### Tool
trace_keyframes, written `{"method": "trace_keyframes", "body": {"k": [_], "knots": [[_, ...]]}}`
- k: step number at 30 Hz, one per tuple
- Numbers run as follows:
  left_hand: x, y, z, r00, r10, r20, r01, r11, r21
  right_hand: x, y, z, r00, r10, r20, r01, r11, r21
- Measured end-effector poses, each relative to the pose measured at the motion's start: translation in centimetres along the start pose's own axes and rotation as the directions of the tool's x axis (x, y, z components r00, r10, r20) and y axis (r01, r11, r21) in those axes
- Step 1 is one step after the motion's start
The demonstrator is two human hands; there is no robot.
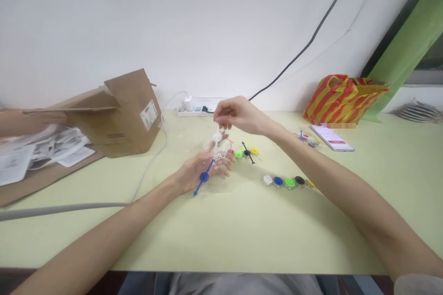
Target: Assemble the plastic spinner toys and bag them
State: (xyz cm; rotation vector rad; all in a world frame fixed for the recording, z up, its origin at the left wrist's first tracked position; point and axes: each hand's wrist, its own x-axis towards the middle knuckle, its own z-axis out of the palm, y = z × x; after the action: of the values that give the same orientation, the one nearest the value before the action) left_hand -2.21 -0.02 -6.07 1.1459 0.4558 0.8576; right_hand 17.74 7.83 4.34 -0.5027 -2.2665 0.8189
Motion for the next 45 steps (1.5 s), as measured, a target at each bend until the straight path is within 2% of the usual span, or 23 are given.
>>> {"method": "trace_keyframes", "body": {"k": [5,10,13,15,18,21,25,29,38,45], "knots": [[0.1,-0.1,-0.1,1.000,-0.007,-0.023,0.007,1.000,-0.003,-0.1,0.2,0.7,0.958,0.000,0.285,0.002,1.000,-0.004],[0.0,-0.1,0.0,0.998,-0.032,-0.047,0.032,0.999,-0.001,-0.6,-0.6,0.2,0.907,0.020,0.421,-0.034,0.999,0.025],[0.0,-0.1,0.0,0.998,-0.028,-0.059,0.028,1.000,0.000,-0.7,-0.6,0.0,0.877,-0.003,0.481,0.003,1.000,0.000],[0.0,-0.1,0.0,0.999,-0.011,-0.049,0.010,1.000,-0.003,-0.6,-0.5,0.0,0.894,-0.026,0.447,0.057,0.997,-0.057],[0.0,0.0,-0.1,1.000,-0.021,0.000,0.021,1.000,0.019,-0.5,-0.8,0.1,0.952,-0.078,0.297,0.124,0.982,-0.139],[0.0,0.1,-0.2,0.997,-0.050,0.055,0.047,0.997,0.061,-0.5,-1.6,0.2,0.969,-0.106,0.222,0.145,0.975,-0.168],[0.0,0.1,-0.2,0.992,-0.075,0.097,0.064,0.991,0.114,-0.6,-2.2,0.0,0.969,-0.089,0.232,0.131,0.977,-0.170],[-0.1,0.1,-0.2,0.992,-0.099,0.084,0.087,0.986,0.140,-0.7,-2.1,-0.6,0.971,-0.029,0.237,0.064,0.988,-0.142],[-0.2,0.5,0.2,0.989,-0.132,0.058,0.120,0.977,0.177,-0.8,-1.5,-2.2,0.990,0.020,0.138,-0.011,0.998,-0.062],[-0.2,0.3,0.0,0.987,-0.126,0.102,0.113,0.987,0.117,-0.8,-1.8,-1.6,0.966,0.017,0.259,-0.014,1.000,-0.014]]}}
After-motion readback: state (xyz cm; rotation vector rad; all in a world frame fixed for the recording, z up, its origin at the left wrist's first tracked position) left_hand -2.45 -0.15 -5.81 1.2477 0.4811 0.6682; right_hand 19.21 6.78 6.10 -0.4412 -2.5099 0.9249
